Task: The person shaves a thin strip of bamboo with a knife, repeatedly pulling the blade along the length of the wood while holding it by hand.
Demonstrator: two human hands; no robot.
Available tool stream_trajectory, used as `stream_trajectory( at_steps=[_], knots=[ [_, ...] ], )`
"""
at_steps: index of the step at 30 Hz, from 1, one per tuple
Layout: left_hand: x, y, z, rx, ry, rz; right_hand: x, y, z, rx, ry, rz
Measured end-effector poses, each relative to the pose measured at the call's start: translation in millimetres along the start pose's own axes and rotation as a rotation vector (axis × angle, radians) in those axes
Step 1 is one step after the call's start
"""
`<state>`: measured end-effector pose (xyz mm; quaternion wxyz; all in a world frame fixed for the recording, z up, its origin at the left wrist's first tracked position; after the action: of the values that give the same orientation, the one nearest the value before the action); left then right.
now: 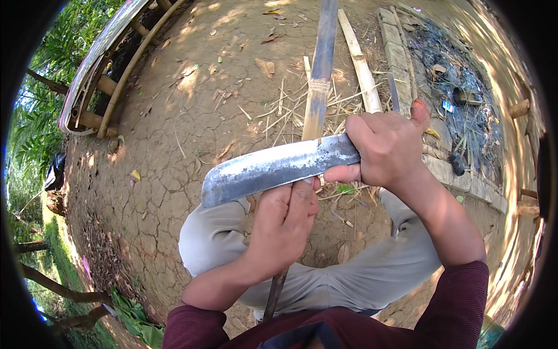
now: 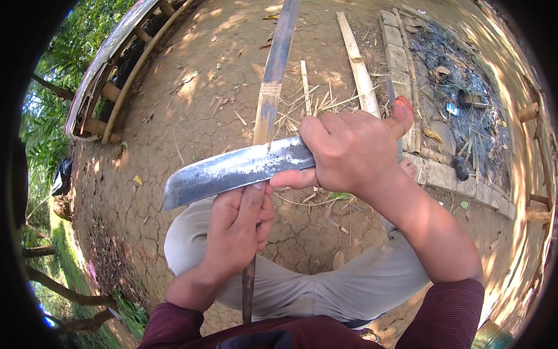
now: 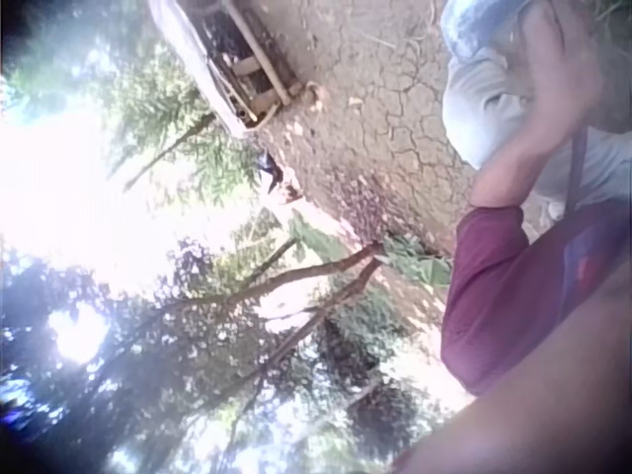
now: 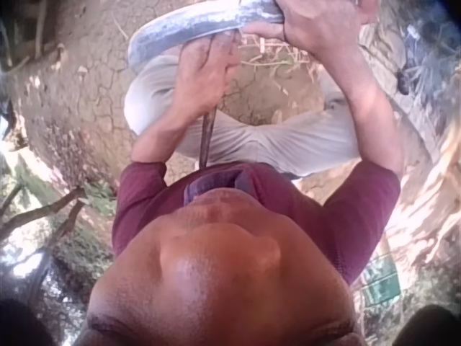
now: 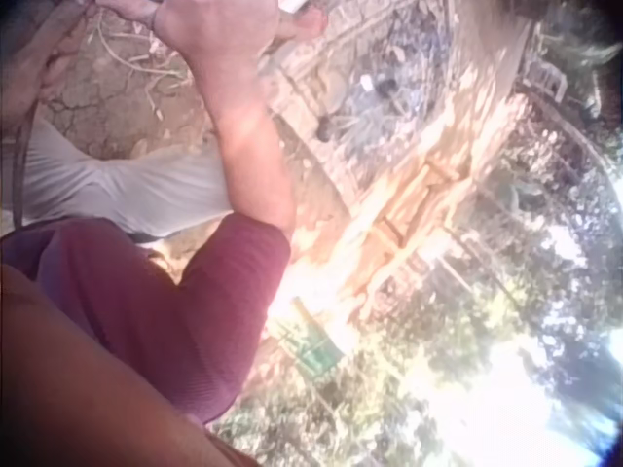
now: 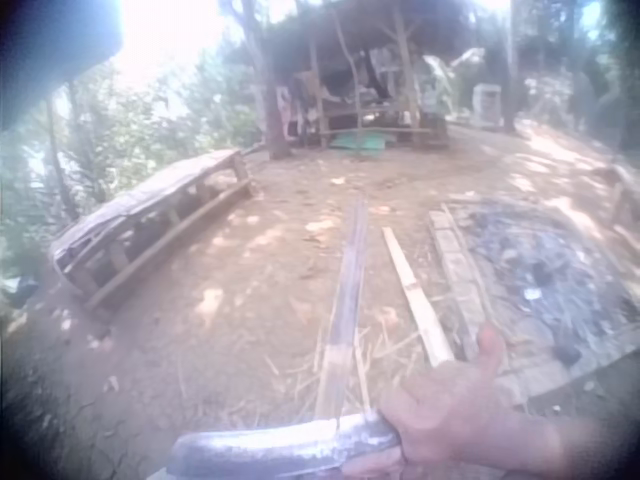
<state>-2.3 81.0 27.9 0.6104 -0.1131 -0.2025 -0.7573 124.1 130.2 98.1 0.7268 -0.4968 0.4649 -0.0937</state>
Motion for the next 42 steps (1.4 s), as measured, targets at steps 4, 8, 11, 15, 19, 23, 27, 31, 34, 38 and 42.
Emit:
stream_trajectory(
  at_steps=[4, 8, 11, 15, 19, 23, 27, 31, 34, 38, 42],
  knots=[
    [6.0, 8.1, -13.7, -0.114, 0.059, -0.04, 7.1, 18.9, 72.9, -0.051, 0.378, -0.155],
    [15.0, -0.6, -21.0, -0.006, 0.03, -0.073, 73.4, 15.5, 199.2, -0.146, 1.08, -0.073],
    [6.7, -13.6, -13.7, 0.128, -0.05, -0.008, 74.3, 27.7, 138.9, -0.418, 1.0, -0.173],
    [-1.6, -7.0, -9.5, 0.243, 0.013, 0.0, 19.1, 15.0, 42.5, -0.251, 0.398, -0.238],
    [-1.5, -14.7, -16.0, 0.125, 0.011, -0.042, 5.3, 12.8, -16.9, -0.265, 0.118, -0.195],
    [2.4, -18.2, -20.7, 0.215, 0.027, 0.023, 2.5, 13.1, -26.3, -0.234, 0.072, -0.167],
    [6.0, -22.1, -26.6, -0.045, 0.096, 0.033, 2.0, 16.8, -31.6, -0.223, 0.053, -0.194],
    [7.2, -18.6, -24.3, -0.025, 0.087, 0.044, 4.5, 24.8, -26.1, -0.226, 0.026, -0.189],
    [6.2, -15.7, -23.4, -0.03, 0.059, 0.015, 0.3, 18.2, -22.6, -0.081, -0.026, -0.102],
    [11.8, -7.8, -25.5, 0.0, 0.014, 0.003, 9.2, 31.9, 48.6, 0.022, 0.328, -0.135],
    [23.2, -13.1, -25.6, 0.2, 0.022, -0.014, 58.3, 17.6, 185.1, -0.088, 1.054, -0.234]
  ],
)
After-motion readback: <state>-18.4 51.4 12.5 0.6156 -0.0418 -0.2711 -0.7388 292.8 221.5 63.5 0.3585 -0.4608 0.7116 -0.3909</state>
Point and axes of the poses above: each hand's wrist, its own x-axis away from the middle knuckle, its own y-axis out of the palm, z = x × y, the point moved 9 cm from there along -x, towards the middle knuckle, and after that the axes turned 1 degree about -y, right-handed, at the moved point
